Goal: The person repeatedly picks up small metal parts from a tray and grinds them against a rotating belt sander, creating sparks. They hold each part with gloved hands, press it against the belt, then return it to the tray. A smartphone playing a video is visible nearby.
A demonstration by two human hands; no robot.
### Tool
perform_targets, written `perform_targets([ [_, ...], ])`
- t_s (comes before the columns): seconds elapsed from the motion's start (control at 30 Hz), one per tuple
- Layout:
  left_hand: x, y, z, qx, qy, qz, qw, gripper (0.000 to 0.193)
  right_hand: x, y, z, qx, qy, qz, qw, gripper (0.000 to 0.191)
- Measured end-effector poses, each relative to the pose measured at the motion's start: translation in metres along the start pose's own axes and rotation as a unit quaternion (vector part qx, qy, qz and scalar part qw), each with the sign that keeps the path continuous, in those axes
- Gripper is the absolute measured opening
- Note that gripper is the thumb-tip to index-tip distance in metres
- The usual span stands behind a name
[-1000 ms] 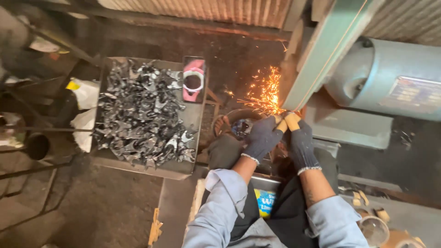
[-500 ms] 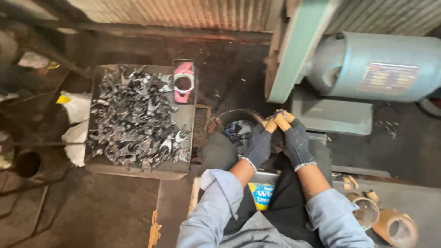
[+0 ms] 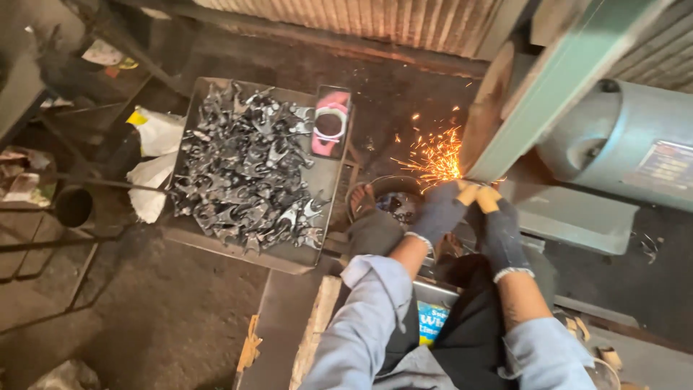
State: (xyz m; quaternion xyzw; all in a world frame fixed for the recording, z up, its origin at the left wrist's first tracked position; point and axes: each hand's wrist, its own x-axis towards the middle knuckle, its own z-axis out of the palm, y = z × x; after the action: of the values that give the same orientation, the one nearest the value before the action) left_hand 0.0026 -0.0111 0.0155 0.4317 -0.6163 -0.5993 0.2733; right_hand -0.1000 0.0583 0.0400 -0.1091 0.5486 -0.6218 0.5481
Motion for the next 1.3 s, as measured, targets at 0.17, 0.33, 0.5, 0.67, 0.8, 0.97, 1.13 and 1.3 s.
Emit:
perform_targets([
  [0.17,0.008,0.023,-0.016,0.123,-0.109,0.056,0.985,0.037,-0.026,-0.006,-0.009,-0.093,-0.002,-0.100,0.991,0.030],
  [0.33,-0.026,0.023,-0.041,0.254,-0.171,0.174,0.936,0.039,-0.063,-0.014,-0.002,-0.246,0.013,-0.028,0.969,0.049],
  [0.5,-0.080,0.015,-0.039,0.367,-0.176,0.044,0.912,0.049,-0.098,0.000,0.024,-0.502,0.084,0.019,0.860,0.058],
  [0.67,-0.105,0.022,-0.044,0.363,-0.132,0.101,0.917,0.046,-0.122,0.001,0.026,-0.502,0.083,0.009,0.861,0.053],
  [0.8,-0.115,0.036,-0.056,0.338,-0.170,-0.001,0.926,0.053,-0.129,0.003,0.025,-0.406,0.007,0.020,0.913,0.050],
  [0.97,-0.114,0.044,-0.067,0.352,-0.204,-0.015,0.913,0.050,-0.127,0.004,0.032,-0.415,-0.013,0.075,0.906,0.042],
  [1.13,-0.107,0.037,-0.067,0.367,-0.213,-0.014,0.905,0.047,-0.124,0.001,0.039,-0.395,-0.033,0.097,0.913,0.042],
  [1.3,-0.106,0.027,-0.064,0.381,-0.195,-0.018,0.904,0.044,-0.119,0.008,0.035,-0.414,-0.048,0.082,0.905,0.039],
])
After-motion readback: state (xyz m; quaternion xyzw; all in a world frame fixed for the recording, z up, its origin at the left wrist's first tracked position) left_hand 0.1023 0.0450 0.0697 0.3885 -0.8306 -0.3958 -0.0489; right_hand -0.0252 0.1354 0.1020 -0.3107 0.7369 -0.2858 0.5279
